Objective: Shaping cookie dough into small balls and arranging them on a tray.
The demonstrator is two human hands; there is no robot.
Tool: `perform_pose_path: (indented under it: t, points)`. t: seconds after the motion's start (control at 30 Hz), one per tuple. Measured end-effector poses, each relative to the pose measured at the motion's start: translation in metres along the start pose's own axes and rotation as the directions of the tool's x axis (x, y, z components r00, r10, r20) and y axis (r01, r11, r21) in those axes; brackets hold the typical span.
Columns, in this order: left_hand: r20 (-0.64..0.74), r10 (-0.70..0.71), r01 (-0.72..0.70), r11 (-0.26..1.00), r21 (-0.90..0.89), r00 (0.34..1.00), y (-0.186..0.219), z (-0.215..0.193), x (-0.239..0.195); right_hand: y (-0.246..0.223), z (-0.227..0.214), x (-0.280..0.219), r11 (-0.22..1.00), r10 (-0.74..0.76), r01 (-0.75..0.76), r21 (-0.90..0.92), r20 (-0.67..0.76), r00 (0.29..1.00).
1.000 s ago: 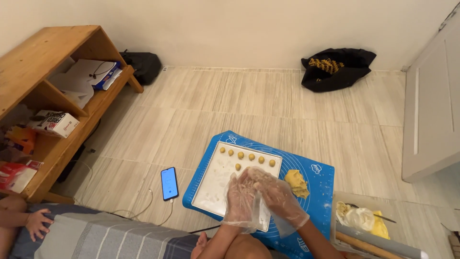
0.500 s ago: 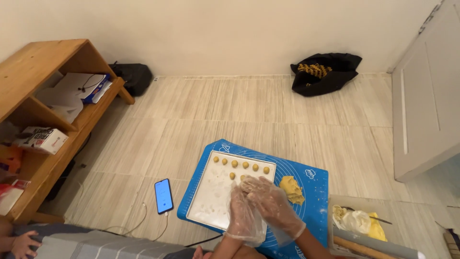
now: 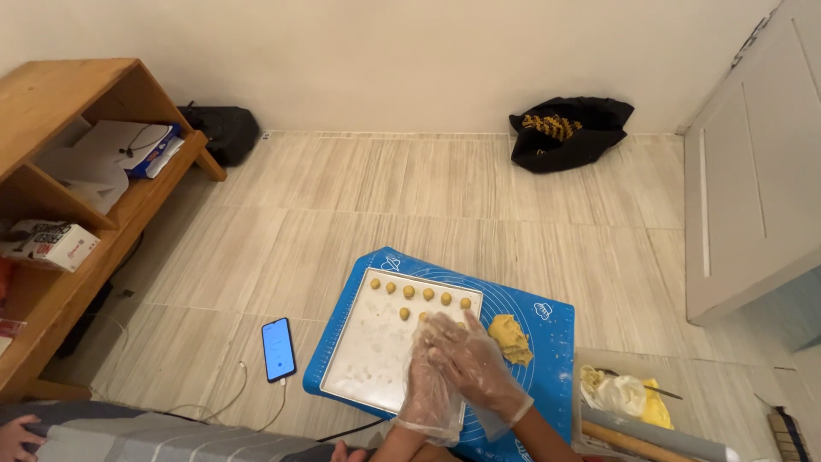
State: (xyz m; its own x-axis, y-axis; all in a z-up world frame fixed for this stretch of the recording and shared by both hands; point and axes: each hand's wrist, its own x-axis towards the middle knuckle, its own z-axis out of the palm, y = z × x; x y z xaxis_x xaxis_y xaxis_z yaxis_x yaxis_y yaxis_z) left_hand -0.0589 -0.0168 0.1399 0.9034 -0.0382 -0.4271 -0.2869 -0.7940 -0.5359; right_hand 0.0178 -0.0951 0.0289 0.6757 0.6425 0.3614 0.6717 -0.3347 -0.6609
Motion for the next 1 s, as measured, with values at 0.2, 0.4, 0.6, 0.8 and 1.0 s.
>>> perform_pose_path:
  t: [0.2,0.4,0.6,0.8,1.0]
  points:
    - [-0.004,-0.011,0.008,0.904,-0.428,1.0,0.05,0.117,0.105,0.012,-0.004,-0.01,0.946,0.291,-0.286,0.154,-0.008,0.957]
    - [-0.186,-0.204,0.118,0.912,-0.392,0.961,0.075,0.155,0.125,0.004,-0.004,-0.006,0.958,0.217,-0.206,0.201,-0.038,0.975]
    - [-0.195,-0.153,0.083,0.941,-0.328,0.969,0.073,0.135,0.118,0.015,-0.001,-0.007,0.97,0.236,-0.234,-0.071,0.021,0.972]
    - [-0.65,-0.545,0.082,0.796,-0.6,0.53,0.087,0.165,0.13,0.014,0.004,-0.006,0.98,0.069,-0.052,0.193,-0.083,0.994]
    - [-0.617,-0.496,0.11,0.825,-0.554,0.61,0.085,0.162,0.129,0.034,0.003,-0.009,0.93,0.038,-0.074,-0.361,-0.106,0.994]
